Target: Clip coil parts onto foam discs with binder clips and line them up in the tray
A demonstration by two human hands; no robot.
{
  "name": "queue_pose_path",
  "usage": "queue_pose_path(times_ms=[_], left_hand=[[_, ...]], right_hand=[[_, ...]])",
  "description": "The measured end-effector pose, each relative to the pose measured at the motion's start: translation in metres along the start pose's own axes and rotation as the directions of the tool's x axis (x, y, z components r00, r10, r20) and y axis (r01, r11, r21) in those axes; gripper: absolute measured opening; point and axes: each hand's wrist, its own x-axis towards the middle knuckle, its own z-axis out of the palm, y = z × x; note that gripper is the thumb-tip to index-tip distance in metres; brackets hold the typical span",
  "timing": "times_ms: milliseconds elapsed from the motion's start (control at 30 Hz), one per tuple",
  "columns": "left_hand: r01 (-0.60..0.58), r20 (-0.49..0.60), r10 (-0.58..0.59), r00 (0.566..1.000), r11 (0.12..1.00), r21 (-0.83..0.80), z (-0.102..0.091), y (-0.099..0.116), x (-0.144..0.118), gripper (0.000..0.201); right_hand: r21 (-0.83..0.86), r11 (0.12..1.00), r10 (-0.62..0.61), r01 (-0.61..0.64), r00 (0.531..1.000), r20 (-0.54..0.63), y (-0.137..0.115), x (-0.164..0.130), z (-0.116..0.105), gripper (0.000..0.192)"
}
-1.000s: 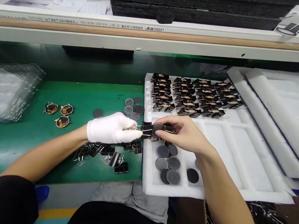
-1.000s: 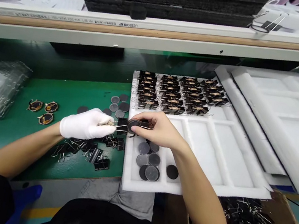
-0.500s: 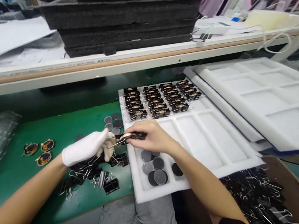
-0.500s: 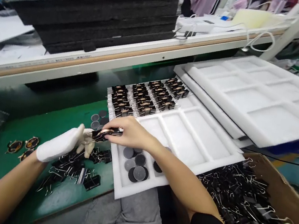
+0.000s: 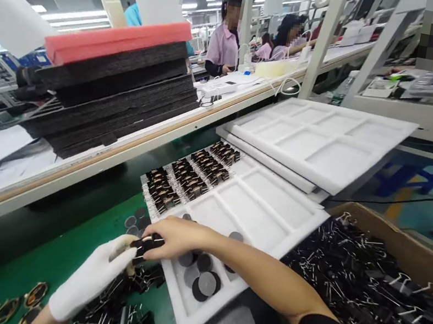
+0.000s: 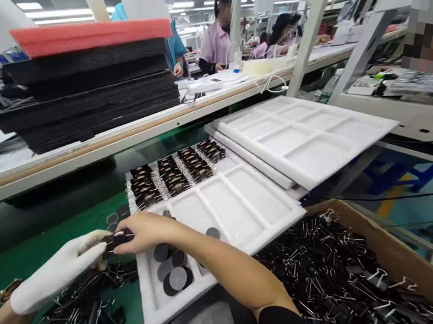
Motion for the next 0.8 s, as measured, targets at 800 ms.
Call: queue_pose_path(times_ms=[800], left_hand=[[-0.082,0.183,0.049,0.982,0.981,0.175,-0.017,-0.01,-0.001,0.054]], right_hand=[[-0.488,0.662,0.458,-0.569,0.822,-0.338,0.201,-0.085,-0.212,0.025]])
